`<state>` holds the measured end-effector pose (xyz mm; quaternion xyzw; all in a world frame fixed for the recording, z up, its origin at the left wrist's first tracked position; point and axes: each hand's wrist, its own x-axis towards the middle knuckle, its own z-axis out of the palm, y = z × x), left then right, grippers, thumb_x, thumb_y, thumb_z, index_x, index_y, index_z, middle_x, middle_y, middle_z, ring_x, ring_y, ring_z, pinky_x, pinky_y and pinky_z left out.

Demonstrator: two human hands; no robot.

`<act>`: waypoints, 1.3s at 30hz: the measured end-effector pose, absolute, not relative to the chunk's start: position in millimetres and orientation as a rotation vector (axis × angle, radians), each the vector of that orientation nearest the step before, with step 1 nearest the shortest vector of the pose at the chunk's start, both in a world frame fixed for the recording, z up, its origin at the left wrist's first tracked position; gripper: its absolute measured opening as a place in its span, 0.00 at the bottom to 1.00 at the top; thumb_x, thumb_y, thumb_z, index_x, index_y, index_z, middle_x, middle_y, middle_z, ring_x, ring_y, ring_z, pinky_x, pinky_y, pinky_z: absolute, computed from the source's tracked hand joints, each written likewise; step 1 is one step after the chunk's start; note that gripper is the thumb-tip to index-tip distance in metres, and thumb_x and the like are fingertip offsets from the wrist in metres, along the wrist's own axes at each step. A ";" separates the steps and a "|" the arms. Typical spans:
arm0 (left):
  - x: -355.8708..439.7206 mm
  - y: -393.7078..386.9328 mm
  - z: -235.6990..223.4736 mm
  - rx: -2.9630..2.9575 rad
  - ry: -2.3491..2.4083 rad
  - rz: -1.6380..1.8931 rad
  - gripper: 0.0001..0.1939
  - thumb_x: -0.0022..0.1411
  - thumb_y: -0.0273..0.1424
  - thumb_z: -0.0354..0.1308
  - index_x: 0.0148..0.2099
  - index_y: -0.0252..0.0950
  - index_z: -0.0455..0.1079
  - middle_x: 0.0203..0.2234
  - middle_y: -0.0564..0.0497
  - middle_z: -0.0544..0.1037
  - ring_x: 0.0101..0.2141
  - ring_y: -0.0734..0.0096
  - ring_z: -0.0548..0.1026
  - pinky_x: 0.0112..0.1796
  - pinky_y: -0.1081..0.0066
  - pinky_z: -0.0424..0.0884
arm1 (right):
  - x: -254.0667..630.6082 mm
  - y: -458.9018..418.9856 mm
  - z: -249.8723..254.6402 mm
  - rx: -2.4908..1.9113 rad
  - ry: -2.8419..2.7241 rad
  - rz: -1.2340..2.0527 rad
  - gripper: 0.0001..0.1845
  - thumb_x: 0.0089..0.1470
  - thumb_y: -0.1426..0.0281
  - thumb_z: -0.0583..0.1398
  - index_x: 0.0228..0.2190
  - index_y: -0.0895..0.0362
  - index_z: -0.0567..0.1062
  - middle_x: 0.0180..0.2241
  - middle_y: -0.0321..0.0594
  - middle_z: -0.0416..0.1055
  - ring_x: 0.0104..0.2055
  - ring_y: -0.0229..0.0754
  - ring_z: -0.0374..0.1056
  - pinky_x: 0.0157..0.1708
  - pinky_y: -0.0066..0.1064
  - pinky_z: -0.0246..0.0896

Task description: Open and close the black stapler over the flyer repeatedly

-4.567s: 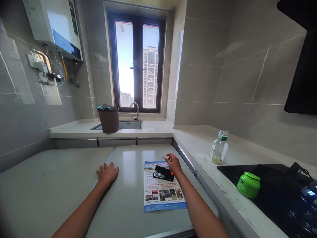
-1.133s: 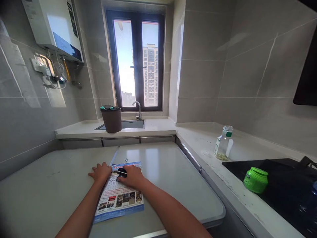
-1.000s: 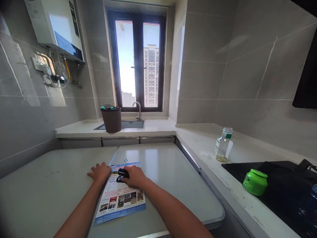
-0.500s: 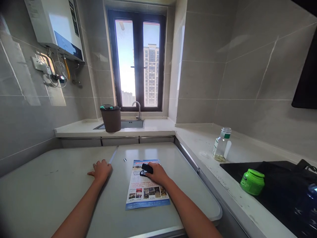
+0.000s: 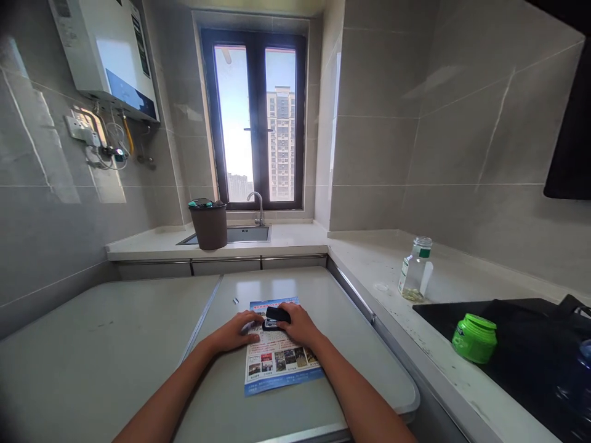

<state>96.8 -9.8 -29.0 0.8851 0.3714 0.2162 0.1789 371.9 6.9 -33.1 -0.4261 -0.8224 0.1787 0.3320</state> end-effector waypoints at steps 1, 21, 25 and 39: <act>96.3 -8.7 -29.8 2.501 1.064 0.618 0.23 0.61 0.43 0.63 0.57 0.43 0.70 0.51 0.46 0.75 0.52 0.56 0.71 0.55 0.58 0.64 | 370.4 6.4 -33.0 -1.091 -2.150 0.483 0.22 0.52 0.69 0.66 0.50 0.53 0.75 0.48 0.42 0.75 0.50 0.48 0.68 0.52 0.36 0.58; 101.5 -13.5 -20.3 2.555 1.067 0.591 0.19 0.63 0.38 0.60 0.56 0.44 0.72 0.53 0.47 0.73 0.52 0.56 0.70 0.55 0.58 0.65 | 405.5 36.9 -34.3 -1.228 -1.902 1.387 0.23 0.58 0.50 0.59 0.40 0.58 0.74 0.27 0.36 0.72 0.21 0.37 0.69 0.18 0.25 0.58; 102.1 -14.7 -18.0 2.533 1.072 0.585 0.18 0.64 0.39 0.59 0.56 0.44 0.72 0.53 0.46 0.73 0.51 0.56 0.71 0.54 0.59 0.66 | 406.9 40.1 -39.7 -1.127 -1.671 1.717 0.18 0.57 0.58 0.61 0.43 0.57 0.69 0.28 0.36 0.72 0.18 0.37 0.70 0.12 0.23 0.58; 103.4 -13.2 -16.6 2.501 1.099 0.531 0.18 0.66 0.40 0.57 0.57 0.44 0.71 0.54 0.44 0.71 0.54 0.57 0.69 0.57 0.58 0.65 | 405.8 46.0 -36.4 -1.192 -1.478 1.797 0.20 0.47 0.69 0.58 0.44 0.57 0.68 0.22 0.33 0.67 0.17 0.39 0.70 0.16 0.26 0.66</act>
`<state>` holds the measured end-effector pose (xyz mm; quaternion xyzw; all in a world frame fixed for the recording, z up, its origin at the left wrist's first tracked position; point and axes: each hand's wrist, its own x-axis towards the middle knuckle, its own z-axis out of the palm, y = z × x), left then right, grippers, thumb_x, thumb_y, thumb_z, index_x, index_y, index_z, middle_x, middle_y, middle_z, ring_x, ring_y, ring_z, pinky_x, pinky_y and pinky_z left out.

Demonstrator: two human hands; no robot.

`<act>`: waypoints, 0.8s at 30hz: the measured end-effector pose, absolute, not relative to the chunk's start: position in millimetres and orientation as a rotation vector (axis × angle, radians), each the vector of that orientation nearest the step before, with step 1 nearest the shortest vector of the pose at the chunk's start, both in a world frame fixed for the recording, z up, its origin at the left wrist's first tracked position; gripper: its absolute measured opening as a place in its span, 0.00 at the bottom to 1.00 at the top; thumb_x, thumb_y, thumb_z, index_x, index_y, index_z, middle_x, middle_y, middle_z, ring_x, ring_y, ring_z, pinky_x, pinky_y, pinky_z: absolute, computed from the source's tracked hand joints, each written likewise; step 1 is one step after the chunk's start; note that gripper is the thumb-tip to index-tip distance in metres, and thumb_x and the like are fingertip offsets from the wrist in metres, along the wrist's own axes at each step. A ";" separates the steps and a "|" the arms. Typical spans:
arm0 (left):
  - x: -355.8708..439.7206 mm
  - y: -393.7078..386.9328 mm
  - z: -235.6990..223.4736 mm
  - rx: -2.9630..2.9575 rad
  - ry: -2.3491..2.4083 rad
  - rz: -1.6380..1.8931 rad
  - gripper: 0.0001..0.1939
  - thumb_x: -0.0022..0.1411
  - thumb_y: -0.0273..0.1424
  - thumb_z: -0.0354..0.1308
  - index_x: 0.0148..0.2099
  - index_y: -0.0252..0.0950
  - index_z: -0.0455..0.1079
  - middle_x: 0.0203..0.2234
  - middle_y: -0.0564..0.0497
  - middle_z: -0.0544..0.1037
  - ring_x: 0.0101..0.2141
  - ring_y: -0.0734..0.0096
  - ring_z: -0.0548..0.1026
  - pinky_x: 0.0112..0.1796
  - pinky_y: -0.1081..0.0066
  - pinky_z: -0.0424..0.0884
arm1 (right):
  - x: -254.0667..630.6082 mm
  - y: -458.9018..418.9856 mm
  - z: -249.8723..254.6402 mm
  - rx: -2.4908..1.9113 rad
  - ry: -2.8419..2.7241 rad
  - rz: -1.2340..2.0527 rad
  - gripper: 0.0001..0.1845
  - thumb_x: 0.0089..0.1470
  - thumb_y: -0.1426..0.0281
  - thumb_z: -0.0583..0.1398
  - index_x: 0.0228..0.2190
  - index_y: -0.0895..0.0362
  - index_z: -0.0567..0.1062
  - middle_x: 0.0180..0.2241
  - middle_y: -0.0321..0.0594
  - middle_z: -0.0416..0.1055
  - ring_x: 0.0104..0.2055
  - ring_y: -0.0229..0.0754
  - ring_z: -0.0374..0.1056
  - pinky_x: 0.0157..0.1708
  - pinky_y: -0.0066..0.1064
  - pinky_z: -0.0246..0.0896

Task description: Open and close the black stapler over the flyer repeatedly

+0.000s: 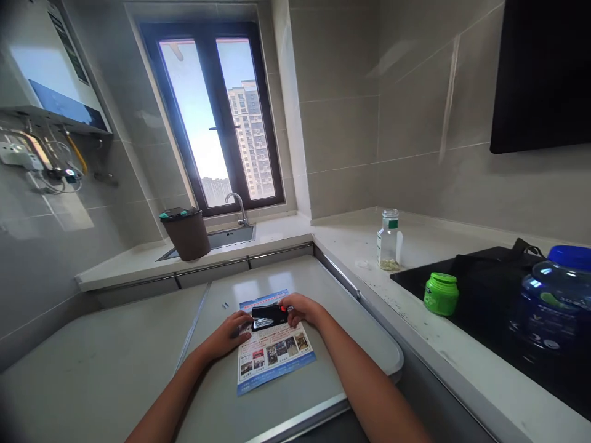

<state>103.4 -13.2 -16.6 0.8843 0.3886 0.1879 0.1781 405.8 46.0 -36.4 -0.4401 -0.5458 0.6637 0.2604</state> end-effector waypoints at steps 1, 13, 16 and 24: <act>103.5 -12.9 -16.9 2.504 1.103 0.525 0.18 0.67 0.40 0.56 0.57 0.43 0.71 0.55 0.44 0.71 0.54 0.57 0.69 0.57 0.59 0.65 | 405.3 45.4 -35.9 -1.197 -1.472 1.788 0.20 0.47 0.69 0.59 0.44 0.57 0.68 0.23 0.33 0.67 0.17 0.38 0.69 0.16 0.26 0.66; 103.3 -9.9 -17.9 2.497 1.095 0.511 0.19 0.68 0.41 0.55 0.59 0.44 0.70 0.56 0.45 0.71 0.57 0.58 0.69 0.59 0.60 0.65 | 403.2 42.3 -28.3 -1.215 -1.442 1.801 0.17 0.49 0.68 0.61 0.42 0.58 0.70 0.25 0.35 0.68 0.17 0.37 0.69 0.18 0.27 0.68; 102.7 -9.5 -18.2 2.480 1.094 0.515 0.19 0.69 0.42 0.54 0.59 0.45 0.70 0.56 0.45 0.71 0.57 0.58 0.69 0.58 0.60 0.65 | 404.1 41.5 -26.9 -1.215 -1.423 1.816 0.18 0.48 0.69 0.61 0.43 0.58 0.70 0.27 0.36 0.68 0.18 0.38 0.70 0.17 0.29 0.69; 99.0 -5.8 -24.2 2.454 1.076 0.533 0.20 0.68 0.41 0.56 0.59 0.44 0.69 0.58 0.45 0.70 0.59 0.56 0.67 0.61 0.58 0.61 | 402.8 42.0 -28.4 -1.170 -1.435 1.801 0.18 0.47 0.72 0.59 0.42 0.59 0.70 0.26 0.36 0.69 0.16 0.39 0.69 0.16 0.30 0.68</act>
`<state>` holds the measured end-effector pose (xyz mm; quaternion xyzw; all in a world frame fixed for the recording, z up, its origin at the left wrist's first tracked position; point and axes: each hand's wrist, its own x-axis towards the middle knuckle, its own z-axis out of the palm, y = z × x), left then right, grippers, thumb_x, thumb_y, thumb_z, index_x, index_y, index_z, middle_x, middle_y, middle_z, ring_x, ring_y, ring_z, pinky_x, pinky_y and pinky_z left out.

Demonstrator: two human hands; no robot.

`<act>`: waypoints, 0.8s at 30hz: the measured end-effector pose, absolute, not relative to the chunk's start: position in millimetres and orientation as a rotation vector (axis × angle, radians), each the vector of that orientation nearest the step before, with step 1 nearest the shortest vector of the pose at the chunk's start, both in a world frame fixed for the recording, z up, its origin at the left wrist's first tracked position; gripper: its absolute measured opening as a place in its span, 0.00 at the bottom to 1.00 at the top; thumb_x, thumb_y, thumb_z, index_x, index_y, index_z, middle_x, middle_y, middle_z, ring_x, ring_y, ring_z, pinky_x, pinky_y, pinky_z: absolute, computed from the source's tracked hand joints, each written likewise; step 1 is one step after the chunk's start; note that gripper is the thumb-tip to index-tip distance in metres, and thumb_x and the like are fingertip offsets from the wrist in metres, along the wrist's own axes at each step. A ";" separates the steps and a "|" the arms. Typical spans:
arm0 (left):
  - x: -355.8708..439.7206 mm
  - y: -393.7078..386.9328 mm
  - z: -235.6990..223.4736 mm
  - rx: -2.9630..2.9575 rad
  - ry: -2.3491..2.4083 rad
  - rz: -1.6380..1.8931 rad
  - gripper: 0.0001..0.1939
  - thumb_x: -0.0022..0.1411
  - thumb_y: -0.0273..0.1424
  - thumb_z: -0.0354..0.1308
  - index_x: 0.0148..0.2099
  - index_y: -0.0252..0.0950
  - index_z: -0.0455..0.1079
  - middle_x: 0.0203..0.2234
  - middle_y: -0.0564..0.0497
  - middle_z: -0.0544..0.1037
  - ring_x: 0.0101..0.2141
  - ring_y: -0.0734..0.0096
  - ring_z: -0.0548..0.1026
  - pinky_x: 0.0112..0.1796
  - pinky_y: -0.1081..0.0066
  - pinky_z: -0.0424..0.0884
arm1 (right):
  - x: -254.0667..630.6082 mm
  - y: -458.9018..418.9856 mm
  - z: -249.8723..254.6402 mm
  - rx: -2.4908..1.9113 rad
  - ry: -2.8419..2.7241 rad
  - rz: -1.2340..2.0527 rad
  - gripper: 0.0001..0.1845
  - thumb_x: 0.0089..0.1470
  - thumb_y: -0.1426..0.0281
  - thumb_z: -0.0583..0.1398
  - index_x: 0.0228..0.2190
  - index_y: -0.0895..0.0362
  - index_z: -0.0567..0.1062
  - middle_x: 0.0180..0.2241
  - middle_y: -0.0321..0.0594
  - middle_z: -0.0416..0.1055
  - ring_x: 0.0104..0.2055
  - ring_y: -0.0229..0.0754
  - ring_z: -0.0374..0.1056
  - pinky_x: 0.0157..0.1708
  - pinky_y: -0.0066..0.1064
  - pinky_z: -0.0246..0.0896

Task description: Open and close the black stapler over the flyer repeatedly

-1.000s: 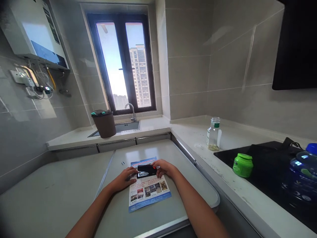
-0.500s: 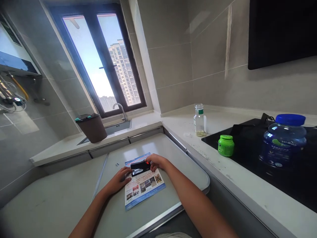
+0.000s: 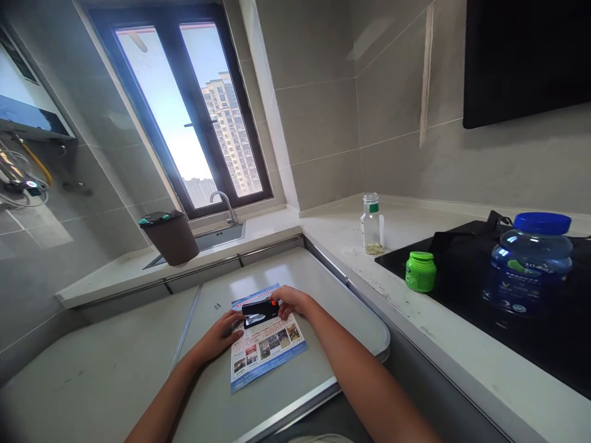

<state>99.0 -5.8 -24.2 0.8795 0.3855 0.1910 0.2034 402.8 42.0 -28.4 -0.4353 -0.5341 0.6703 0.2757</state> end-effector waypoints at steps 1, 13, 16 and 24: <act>99.0 -5.7 -24.4 2.453 1.075 0.538 0.19 0.68 0.41 0.56 0.59 0.44 0.69 0.57 0.45 0.70 0.59 0.57 0.67 0.61 0.58 0.61 | 402.5 42.0 -28.4 -1.158 -1.443 1.798 0.18 0.46 0.72 0.59 0.42 0.59 0.70 0.25 0.36 0.69 0.17 0.39 0.70 0.16 0.30 0.69; 97.0 -7.2 -20.3 2.441 1.062 0.595 0.14 0.64 0.35 0.59 0.52 0.42 0.71 0.52 0.46 0.73 0.52 0.58 0.71 0.56 0.60 0.65 | 400.7 39.9 -32.3 -1.049 -1.437 1.870 0.20 0.44 0.73 0.59 0.43 0.58 0.71 0.23 0.36 0.70 0.20 0.42 0.73 0.19 0.30 0.70; 95.7 -6.5 -20.3 2.432 1.059 0.602 0.13 0.63 0.35 0.60 0.50 0.41 0.71 0.50 0.47 0.74 0.51 0.59 0.72 0.54 0.60 0.65 | 399.9 41.6 -35.3 -1.023 -1.418 1.897 0.21 0.45 0.74 0.60 0.45 0.59 0.71 0.25 0.36 0.70 0.20 0.44 0.73 0.18 0.31 0.69; 100.4 -8.8 -16.9 2.412 1.070 0.640 0.10 0.61 0.34 0.62 0.44 0.39 0.72 0.47 0.48 0.75 0.47 0.60 0.73 0.50 0.64 0.67 | 400.2 40.4 -35.1 -1.054 -1.360 1.871 0.18 0.47 0.76 0.59 0.43 0.60 0.72 0.25 0.38 0.71 0.21 0.41 0.73 0.20 0.30 0.70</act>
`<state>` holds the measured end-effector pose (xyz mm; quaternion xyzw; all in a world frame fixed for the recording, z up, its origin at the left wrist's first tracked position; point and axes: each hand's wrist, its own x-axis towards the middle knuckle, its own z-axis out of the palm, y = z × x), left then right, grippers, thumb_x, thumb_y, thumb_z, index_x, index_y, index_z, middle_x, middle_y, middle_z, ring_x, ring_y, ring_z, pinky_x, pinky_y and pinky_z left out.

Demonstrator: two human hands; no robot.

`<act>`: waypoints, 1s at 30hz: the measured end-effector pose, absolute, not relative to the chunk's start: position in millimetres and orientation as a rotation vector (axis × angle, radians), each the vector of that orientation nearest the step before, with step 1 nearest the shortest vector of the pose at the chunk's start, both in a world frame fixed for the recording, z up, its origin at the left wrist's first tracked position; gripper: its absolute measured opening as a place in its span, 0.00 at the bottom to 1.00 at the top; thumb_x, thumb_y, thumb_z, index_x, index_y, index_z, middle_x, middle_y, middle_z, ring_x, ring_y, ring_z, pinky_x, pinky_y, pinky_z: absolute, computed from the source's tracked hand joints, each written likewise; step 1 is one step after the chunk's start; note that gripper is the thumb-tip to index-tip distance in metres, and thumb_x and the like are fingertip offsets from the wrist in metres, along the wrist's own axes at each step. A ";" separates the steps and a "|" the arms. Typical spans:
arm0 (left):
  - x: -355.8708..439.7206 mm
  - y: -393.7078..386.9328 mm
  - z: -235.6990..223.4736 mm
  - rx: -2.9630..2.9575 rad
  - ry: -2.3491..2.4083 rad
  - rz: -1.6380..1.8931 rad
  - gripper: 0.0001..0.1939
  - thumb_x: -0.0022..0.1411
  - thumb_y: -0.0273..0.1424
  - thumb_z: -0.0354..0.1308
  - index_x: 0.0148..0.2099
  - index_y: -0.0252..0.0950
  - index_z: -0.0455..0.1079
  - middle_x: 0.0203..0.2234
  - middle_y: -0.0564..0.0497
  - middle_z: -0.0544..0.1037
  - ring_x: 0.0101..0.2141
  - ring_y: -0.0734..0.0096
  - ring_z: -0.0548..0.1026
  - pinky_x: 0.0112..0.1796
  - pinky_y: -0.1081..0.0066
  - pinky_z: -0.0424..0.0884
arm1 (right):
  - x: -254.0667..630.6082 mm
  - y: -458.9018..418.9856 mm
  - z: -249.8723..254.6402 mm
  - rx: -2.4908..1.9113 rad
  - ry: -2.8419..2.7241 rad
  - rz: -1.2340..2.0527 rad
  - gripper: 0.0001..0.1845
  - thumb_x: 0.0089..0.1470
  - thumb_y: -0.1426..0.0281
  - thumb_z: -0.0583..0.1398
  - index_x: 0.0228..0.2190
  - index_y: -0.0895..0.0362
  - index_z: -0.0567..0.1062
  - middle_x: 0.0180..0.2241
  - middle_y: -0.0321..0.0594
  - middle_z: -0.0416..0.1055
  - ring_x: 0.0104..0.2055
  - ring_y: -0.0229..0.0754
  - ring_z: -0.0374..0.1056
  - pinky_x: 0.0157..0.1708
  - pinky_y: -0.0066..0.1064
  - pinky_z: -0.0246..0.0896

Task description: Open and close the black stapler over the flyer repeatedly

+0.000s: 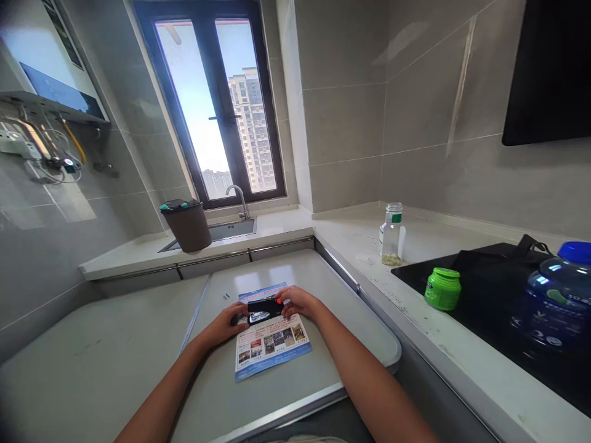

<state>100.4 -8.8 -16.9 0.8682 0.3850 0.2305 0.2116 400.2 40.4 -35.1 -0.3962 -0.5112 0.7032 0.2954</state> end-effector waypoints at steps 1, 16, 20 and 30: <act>100.7 -9.2 -16.5 2.414 1.072 0.636 0.09 0.61 0.34 0.62 0.44 0.39 0.72 0.46 0.49 0.75 0.46 0.61 0.73 0.50 0.64 0.67 | 400.4 40.5 -35.1 -1.053 -1.364 1.868 0.18 0.47 0.76 0.59 0.43 0.60 0.72 0.25 0.38 0.71 0.21 0.41 0.73 0.20 0.30 0.70; 102.3 -13.2 -14.0 2.412 1.060 0.634 0.10 0.61 0.36 0.60 0.44 0.39 0.71 0.47 0.46 0.74 0.48 0.58 0.71 0.51 0.61 0.67 | 399.2 50.0 -44.7 -1.085 -1.486 1.790 0.20 0.46 0.74 0.59 0.44 0.60 0.74 0.16 0.32 0.68 0.16 0.38 0.68 0.14 0.22 0.61; 102.0 -12.4 -15.1 2.405 1.075 0.641 0.10 0.61 0.36 0.61 0.44 0.40 0.72 0.46 0.47 0.74 0.47 0.58 0.72 0.50 0.62 0.68 | 397.4 49.7 -43.3 -1.135 -1.443 1.794 0.20 0.46 0.73 0.60 0.44 0.59 0.74 0.15 0.30 0.66 0.15 0.37 0.66 0.14 0.22 0.62; 103.3 -12.1 -16.4 2.421 1.101 0.636 0.10 0.61 0.34 0.60 0.44 0.39 0.71 0.47 0.47 0.74 0.44 0.60 0.73 0.47 0.64 0.69 | 395.6 40.9 -32.7 -1.192 -1.462 1.773 0.25 0.44 0.73 0.59 0.47 0.58 0.74 0.14 0.29 0.63 0.14 0.35 0.60 0.15 0.24 0.60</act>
